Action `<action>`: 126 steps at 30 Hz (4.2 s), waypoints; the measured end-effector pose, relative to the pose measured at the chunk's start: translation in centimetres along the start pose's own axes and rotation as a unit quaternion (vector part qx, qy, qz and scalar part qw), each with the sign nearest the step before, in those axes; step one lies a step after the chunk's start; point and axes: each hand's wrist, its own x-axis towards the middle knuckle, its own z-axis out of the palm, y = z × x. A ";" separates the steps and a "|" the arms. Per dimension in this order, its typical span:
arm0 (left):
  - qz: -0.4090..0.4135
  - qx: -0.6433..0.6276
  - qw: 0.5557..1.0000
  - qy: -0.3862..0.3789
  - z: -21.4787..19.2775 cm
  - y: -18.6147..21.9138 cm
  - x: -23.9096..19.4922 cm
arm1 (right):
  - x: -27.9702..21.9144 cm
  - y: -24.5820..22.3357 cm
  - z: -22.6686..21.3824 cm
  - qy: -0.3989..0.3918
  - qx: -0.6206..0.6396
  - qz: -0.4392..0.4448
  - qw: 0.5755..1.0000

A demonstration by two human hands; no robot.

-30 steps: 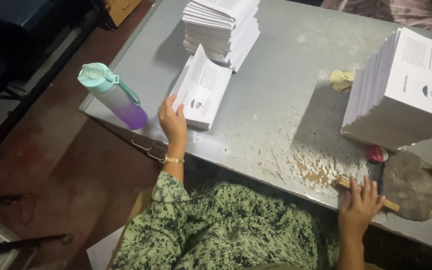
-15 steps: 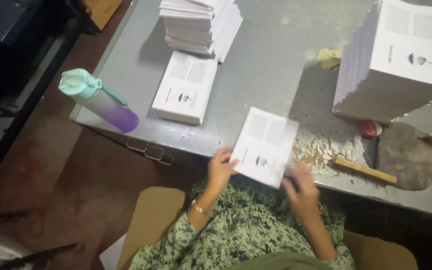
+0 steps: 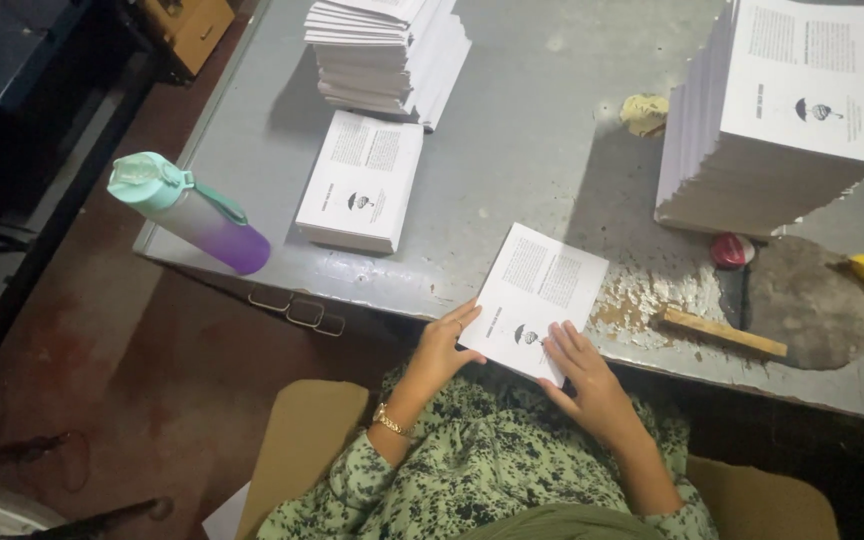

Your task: Folding printed paper sheets and using a wooden block to sharpen the creases.

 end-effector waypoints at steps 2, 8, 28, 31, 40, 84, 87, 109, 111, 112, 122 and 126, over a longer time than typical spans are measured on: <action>-0.003 -0.009 1.000 -0.004 0.1 -0.9 0.1 | -0.1 0.4 0.3 0.006 0.004 0.000 1.000; 0.008 -0.012 0.999 -0.042 -1.7 3.2 -0.8 | -0.7 1.8 1.9 0.082 0.098 0.044 0.991; -0.244 -0.301 0.898 0.209 2.7 0.1 1.5 | -0.9 1.3 2.8 0.097 0.060 0.048 0.992; -0.271 -0.521 0.781 0.211 -0.2 3.6 1.0 | -0.6 -0.2 1.1 0.106 0.208 0.094 0.968; 0.019 -0.187 0.824 0.534 -5.7 3.1 1.9 | -1.6 -0.6 -2.1 0.231 0.230 0.118 0.938; 0.209 0.410 0.869 0.182 9.2 1.8 1.8 | 16.6 4.4 3.6 -0.062 -0.243 -0.095 0.963; 0.210 0.406 0.870 0.186 9.2 2.0 1.6 | 19.9 6.9 5.0 -0.046 -0.245 -0.095 0.964; 0.066 -0.076 0.977 0.187 -3.1 4.9 -0.3 | -0.8 5.9 -9.4 0.145 0.565 0.149 0.798; 0.073 -0.034 0.978 0.191 -4.3 5.4 -0.3 | -1.6 6.8 -6.6 0.120 0.568 0.140 0.802; 0.073 -0.032 0.978 0.191 -4.8 6.2 -0.4 | -1.3 7.3 -5.8 0.120 0.569 0.139 0.802; -0.033 -0.173 0.962 0.208 -7.7 10.5 -0.2 | 0.1 5.3 -0.4 0.170 0.494 0.311 0.794; 0.225 0.033 0.887 0.402 -7.3 11.1 2.5 | 3.2 0.1 -2.4 0.317 0.589 0.358 0.651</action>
